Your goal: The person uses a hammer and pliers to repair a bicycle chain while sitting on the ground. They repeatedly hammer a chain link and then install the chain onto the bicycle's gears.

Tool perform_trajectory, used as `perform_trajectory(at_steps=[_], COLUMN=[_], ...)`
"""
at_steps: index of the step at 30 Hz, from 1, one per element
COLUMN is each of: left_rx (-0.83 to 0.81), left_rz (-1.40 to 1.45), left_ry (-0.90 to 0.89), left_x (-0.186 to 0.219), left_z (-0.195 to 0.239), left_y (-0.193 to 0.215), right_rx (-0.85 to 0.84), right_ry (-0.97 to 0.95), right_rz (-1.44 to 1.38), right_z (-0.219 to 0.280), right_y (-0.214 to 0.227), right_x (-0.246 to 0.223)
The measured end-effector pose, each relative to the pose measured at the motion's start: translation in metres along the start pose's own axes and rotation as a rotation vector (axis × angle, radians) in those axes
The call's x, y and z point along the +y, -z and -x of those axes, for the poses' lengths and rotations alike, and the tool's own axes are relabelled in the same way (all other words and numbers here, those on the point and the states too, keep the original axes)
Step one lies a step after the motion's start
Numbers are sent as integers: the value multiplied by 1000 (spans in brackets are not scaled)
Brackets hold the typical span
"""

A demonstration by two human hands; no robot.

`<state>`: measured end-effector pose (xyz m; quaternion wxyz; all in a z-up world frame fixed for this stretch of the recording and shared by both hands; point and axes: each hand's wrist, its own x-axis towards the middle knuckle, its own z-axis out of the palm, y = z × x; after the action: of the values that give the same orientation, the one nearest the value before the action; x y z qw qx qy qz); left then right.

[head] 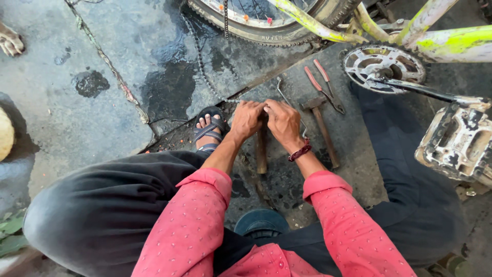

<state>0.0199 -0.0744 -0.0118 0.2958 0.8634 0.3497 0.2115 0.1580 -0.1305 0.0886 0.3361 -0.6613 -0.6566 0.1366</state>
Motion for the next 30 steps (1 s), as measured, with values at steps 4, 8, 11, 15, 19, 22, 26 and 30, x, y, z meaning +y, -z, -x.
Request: perform_trajectory(at_steps=[4,8,11,15,19,22,26,30], left_rx=[20,25,60,8,47,53,69,37], left_rz=[14,64,103,130,102,70,29,31], left_ry=[-28,-10,-5,1,6,-12,-48,-36], left_x=[1,1,1,-3,-3,-3,-3,-3], left_z=[-4,-2,-3,-5,-3,-5,-1,-2], left_y=[3,6,9,5,-2,-2,-3,-5], right_rx=[27,-75,-43,228,59,-62,-93,-215], right_ry=[-5,-63,-6,-210,-660,-751,-793,-1026], right_rz=[-19,-15,-59,237,547,482,377,-131], right_z=[0,-1,6,49,111,126,108,73], right_y=[2,2,5,18,25,18,22,60], right_x=[-1,-4,8,65,137,164,139,59])
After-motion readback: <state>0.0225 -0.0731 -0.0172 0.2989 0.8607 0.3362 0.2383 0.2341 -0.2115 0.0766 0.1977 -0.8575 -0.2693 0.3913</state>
